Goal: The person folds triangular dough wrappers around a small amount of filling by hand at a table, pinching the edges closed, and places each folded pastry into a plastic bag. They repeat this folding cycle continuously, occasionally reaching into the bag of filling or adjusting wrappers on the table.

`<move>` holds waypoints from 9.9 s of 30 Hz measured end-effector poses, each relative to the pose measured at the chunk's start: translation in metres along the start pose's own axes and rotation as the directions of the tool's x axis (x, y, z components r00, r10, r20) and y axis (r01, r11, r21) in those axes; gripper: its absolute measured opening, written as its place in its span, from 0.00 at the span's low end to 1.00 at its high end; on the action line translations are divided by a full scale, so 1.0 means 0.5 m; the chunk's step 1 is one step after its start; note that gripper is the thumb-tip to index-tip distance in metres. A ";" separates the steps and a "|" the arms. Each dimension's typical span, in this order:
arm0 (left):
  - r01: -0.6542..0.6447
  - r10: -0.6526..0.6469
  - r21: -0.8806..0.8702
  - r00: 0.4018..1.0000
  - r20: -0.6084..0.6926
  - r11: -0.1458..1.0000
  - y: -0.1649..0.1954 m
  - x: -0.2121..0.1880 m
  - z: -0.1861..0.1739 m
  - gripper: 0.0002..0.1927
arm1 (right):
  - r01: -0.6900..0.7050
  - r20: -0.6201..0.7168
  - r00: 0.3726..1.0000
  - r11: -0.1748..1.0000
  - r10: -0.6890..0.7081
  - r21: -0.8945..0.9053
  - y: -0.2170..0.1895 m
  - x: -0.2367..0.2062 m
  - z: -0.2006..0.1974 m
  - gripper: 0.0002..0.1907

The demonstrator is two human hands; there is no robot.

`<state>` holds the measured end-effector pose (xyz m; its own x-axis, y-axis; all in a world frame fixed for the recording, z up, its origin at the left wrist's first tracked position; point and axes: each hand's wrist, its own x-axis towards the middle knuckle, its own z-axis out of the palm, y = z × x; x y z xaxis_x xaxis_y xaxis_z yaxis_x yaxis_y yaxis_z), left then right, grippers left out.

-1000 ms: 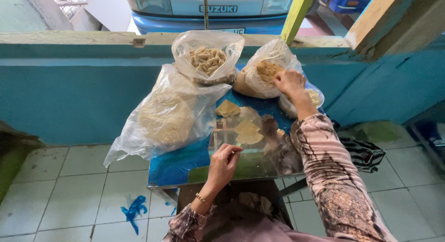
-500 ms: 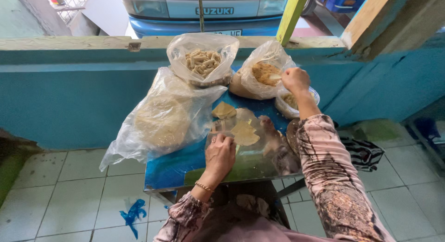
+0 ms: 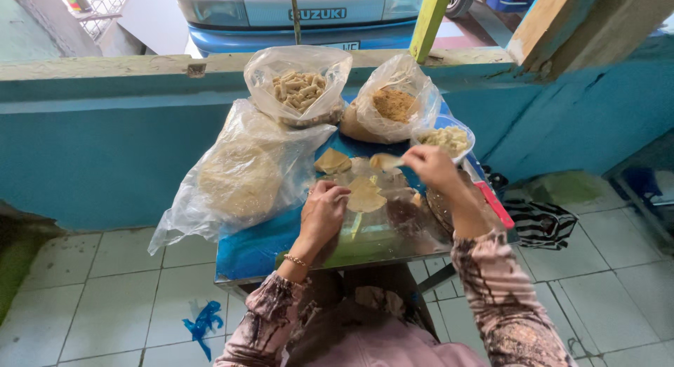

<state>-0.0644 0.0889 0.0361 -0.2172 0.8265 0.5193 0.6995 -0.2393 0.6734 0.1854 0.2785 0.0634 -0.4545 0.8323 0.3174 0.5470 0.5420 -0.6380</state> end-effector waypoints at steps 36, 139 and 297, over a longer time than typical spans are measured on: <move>-0.209 0.165 0.315 0.973 0.160 0.926 -0.008 -0.025 0.060 0.15 | 0.373 -0.076 0.878 0.774 -0.473 -0.512 -0.154 -0.132 0.026 0.04; -0.052 0.063 -0.126 0.994 0.085 0.991 -0.035 -0.002 0.083 0.02 | 0.381 0.072 0.922 0.925 -0.379 -0.009 -0.124 -0.152 0.140 0.08; -0.081 0.108 -0.176 0.983 0.146 0.981 0.009 -0.057 0.041 0.11 | 0.341 -0.091 0.927 0.919 -0.364 -0.198 -0.150 -0.227 0.135 0.06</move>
<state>-0.0412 0.0746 0.0134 -0.0387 0.8614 0.5064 0.5838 -0.3918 0.7111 0.1487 0.1355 0.0277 -0.5559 0.5851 0.5904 0.4868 0.8049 -0.3394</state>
